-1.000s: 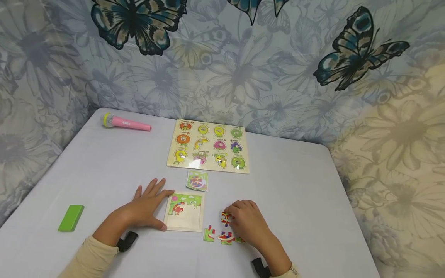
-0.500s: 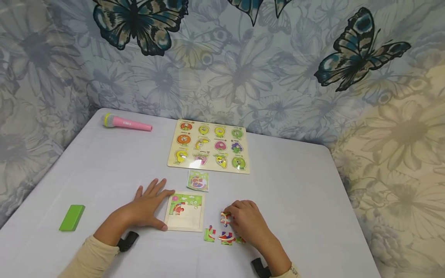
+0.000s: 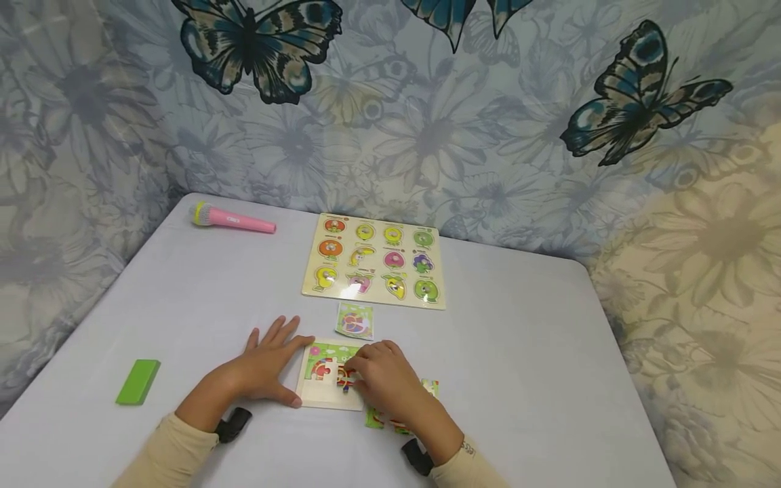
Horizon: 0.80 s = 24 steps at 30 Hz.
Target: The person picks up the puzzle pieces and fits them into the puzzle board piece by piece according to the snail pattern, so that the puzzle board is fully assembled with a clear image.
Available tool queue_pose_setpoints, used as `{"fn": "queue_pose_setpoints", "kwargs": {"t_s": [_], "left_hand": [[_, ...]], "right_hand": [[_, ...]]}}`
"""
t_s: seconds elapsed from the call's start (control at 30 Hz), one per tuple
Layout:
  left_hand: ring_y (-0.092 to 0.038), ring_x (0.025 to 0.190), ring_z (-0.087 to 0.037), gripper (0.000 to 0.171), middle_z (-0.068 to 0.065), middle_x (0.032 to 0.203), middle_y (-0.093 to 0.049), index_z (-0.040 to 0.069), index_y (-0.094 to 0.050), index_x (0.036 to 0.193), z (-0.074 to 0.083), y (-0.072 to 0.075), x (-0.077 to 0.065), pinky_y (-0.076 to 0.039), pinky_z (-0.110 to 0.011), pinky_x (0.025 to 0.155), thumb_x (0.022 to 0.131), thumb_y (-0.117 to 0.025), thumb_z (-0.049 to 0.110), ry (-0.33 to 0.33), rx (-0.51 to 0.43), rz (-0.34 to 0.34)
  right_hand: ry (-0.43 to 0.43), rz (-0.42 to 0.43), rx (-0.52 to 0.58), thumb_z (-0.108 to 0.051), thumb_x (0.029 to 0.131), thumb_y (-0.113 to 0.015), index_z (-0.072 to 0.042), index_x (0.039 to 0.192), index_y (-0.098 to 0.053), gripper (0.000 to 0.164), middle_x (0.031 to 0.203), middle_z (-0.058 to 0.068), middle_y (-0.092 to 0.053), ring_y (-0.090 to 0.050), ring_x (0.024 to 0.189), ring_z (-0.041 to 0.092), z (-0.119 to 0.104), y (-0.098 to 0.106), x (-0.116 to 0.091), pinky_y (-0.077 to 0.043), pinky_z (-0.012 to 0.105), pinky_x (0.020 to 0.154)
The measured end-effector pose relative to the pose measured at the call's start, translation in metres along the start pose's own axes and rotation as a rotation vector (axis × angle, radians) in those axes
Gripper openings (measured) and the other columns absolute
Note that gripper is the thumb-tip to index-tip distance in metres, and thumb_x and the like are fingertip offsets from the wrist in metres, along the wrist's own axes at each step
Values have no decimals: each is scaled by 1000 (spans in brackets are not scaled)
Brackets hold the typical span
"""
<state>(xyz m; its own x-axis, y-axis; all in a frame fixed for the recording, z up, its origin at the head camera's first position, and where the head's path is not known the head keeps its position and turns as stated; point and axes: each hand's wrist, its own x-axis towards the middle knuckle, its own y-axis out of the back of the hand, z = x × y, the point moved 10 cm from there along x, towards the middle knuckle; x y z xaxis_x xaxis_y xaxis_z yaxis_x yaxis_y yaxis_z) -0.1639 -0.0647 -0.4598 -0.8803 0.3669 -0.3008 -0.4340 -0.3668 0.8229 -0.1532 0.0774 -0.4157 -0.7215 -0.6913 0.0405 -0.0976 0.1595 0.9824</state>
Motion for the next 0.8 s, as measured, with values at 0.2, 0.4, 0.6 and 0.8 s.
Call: {"fn": "queue_pose_setpoints", "kwargs": {"t_s": [0.2,0.4,0.6,0.8], "left_hand": [[-1,148,-42,102,-19,161,-11,19,-43,145,0,-2,3,-4,-72,109,59,-90,46,-3,22,-4],[-1,148,-42,102,-19,161,-12,19,-43,145,1,-2,3,-4,-72,109,58,-90,46,2,27,-1],[-1,148,-42,102,-19,161,-13,19,-43,145,1,0,3,-4,-72,109,58,-91,46,4,28,2],[-2,148,-42,102,-19,161,-13,19,-44,144,0,-1,2,-5,-72,109,58,-91,45,7,23,0]], "right_hand": [[46,27,-20,-22,81,-79,-21,97,-76,16,97,-8,-69,-60,96,13,-11,-5,11,-44,40,98],[34,50,-68,-25,80,-80,-23,96,-76,16,97,-8,-69,-61,96,13,-13,-8,16,-44,40,100],[19,56,-105,-24,79,-81,-22,95,-77,17,95,-7,-69,-60,96,15,-15,-9,18,-43,42,100],[18,17,-83,-25,79,-81,-23,103,-75,25,102,-6,-68,-60,101,15,-12,-10,14,-42,41,101]]}}
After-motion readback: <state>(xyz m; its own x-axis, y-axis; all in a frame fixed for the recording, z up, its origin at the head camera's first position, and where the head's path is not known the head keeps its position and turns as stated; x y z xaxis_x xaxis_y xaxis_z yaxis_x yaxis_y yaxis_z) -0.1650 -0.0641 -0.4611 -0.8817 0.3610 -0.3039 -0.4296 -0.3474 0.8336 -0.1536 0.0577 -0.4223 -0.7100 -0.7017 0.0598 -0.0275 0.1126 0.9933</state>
